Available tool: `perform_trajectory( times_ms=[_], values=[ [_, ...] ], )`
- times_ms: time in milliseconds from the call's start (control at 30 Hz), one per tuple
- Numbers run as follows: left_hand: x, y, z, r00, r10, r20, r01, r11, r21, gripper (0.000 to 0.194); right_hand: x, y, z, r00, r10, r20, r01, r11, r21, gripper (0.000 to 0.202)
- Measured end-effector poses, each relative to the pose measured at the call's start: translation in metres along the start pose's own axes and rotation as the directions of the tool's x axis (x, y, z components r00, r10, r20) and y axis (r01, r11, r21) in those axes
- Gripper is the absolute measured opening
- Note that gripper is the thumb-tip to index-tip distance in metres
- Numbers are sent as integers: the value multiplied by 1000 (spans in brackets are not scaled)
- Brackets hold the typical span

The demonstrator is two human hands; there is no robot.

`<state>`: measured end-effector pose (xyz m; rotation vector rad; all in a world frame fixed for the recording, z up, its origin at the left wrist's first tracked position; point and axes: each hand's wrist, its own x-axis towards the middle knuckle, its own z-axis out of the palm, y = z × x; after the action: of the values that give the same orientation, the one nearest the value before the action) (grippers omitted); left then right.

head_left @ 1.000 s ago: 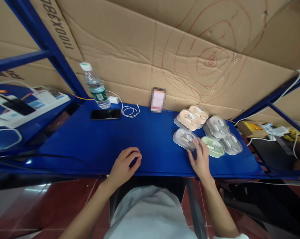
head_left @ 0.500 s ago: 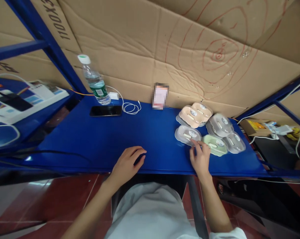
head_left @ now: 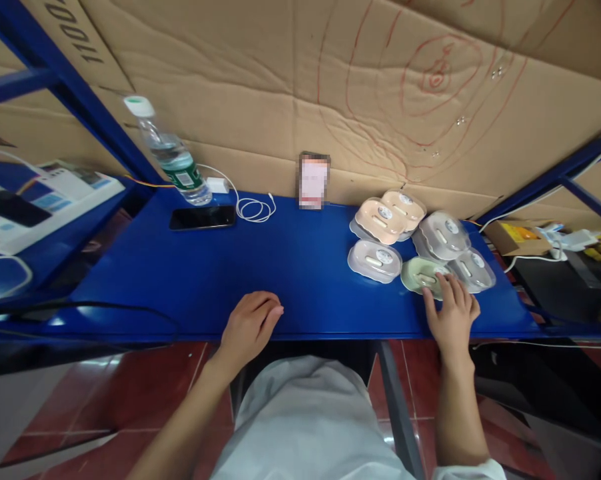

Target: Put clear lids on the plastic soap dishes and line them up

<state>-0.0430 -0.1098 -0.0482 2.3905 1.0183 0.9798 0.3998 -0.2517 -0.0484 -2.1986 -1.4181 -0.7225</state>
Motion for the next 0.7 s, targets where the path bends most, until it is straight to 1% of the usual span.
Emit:
perform_trajectory(
  times_ms=[100, 200, 300, 367, 433, 500, 567, 700],
  values=[
    [2, 2, 1, 1000, 8, 29, -9, 999, 37, 28, -12, 5, 2, 1000, -6, 26, 7, 1000, -10, 59],
    [2, 3, 4, 1000, -7, 3, 7, 998, 70, 21, -16, -5, -1, 999, -46, 18, 46, 999, 17, 63],
    [1, 4, 6, 1000, -16, -23, 18, 995, 93, 16, -7, -28, -3, 984, -174, 50, 166, 978, 122, 58],
    [1, 4, 7, 1000, -7, -26, 10, 995, 100, 14, 4, -47, -2, 958, -268, 98, 245, 949, 197, 56],
    [2, 5, 6, 1000, -3, -19, 5, 995, 101, 14, 16, -64, 2, 932, -328, 152, 287, 927, 243, 58],
    [3, 6, 5, 1000, -4, -7, 4, 995, 95, 15, 28, -78, 7, 914, -354, 199, 297, 917, 267, 60],
    [5, 7, 4, 1000, -1, -3, 1, 996, 90, 15, 36, -89, 11, 906, -361, 222, 295, 913, 283, 59],
    [5, 7, 3, 1000, 29, 10, -30, 994, 105, 21, 36, -107, 11, 897, -402, 185, 319, 877, 359, 53]
  ],
)
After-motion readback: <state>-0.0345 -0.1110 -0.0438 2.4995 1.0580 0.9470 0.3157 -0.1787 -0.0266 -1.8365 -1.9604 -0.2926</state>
